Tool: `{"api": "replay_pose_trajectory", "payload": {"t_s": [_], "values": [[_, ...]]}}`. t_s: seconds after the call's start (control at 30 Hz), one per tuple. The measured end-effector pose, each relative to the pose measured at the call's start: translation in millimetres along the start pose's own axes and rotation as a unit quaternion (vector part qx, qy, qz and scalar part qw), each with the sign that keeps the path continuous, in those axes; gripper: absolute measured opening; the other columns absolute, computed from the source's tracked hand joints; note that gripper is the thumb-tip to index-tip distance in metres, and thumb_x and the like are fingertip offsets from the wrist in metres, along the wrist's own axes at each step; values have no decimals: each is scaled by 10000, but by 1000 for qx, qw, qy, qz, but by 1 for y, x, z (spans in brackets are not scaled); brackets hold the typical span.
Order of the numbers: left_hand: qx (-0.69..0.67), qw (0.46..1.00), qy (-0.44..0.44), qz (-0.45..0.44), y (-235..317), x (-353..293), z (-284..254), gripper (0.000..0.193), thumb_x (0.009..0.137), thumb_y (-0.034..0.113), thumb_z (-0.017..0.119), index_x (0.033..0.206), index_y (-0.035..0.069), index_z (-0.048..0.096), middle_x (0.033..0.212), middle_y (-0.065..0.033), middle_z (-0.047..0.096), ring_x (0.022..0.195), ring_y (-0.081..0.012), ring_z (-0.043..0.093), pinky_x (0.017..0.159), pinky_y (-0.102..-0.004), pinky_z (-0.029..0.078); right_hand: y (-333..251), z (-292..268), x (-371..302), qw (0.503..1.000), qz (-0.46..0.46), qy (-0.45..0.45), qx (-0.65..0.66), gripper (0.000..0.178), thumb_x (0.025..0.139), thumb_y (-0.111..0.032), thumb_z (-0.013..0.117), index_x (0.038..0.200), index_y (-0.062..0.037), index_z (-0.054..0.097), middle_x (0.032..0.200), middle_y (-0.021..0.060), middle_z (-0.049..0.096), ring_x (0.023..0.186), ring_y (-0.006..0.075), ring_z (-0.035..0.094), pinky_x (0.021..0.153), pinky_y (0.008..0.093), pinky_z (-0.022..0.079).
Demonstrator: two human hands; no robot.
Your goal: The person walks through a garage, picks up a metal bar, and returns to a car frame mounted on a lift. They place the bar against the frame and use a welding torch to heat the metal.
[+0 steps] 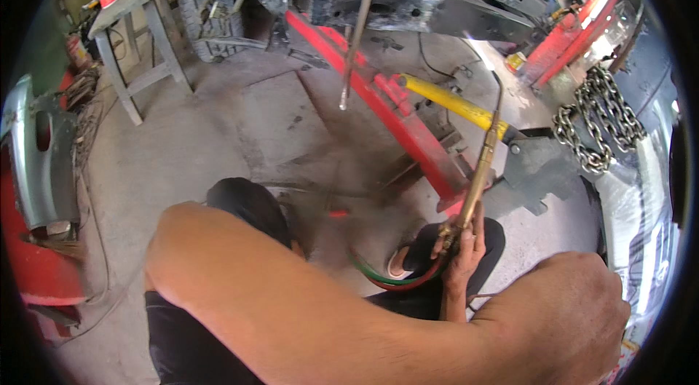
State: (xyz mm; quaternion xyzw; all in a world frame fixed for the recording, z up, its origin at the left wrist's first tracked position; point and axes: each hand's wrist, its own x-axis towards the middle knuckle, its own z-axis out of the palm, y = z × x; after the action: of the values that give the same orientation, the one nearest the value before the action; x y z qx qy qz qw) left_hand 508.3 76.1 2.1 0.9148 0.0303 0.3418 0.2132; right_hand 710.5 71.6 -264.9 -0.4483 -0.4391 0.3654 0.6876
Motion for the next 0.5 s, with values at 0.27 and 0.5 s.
{"api": "replay_pose_trajectory", "payload": {"t_s": [0.27,0.5], "values": [[-134,964,90,-211,-57,-53,-39,325,964,172,492,1246,18,542,692,-58,552,578,-136,548,551,-275,463,-32,11,28,998,-18,-63,-21,619,986,-211,548,1515,20,328,987,135,637,605,150,601,515,269,499],[-200,809,478,-277,-134,-124,-8,269,1035,157,424,1216,5,552,700,-44,523,556,-119,509,517,-261,450,-37,38,54,983,-59,-141,-104,551,926,-57,558,1456,32,440,957,100,619,609,124,593,525,255,488]]}}
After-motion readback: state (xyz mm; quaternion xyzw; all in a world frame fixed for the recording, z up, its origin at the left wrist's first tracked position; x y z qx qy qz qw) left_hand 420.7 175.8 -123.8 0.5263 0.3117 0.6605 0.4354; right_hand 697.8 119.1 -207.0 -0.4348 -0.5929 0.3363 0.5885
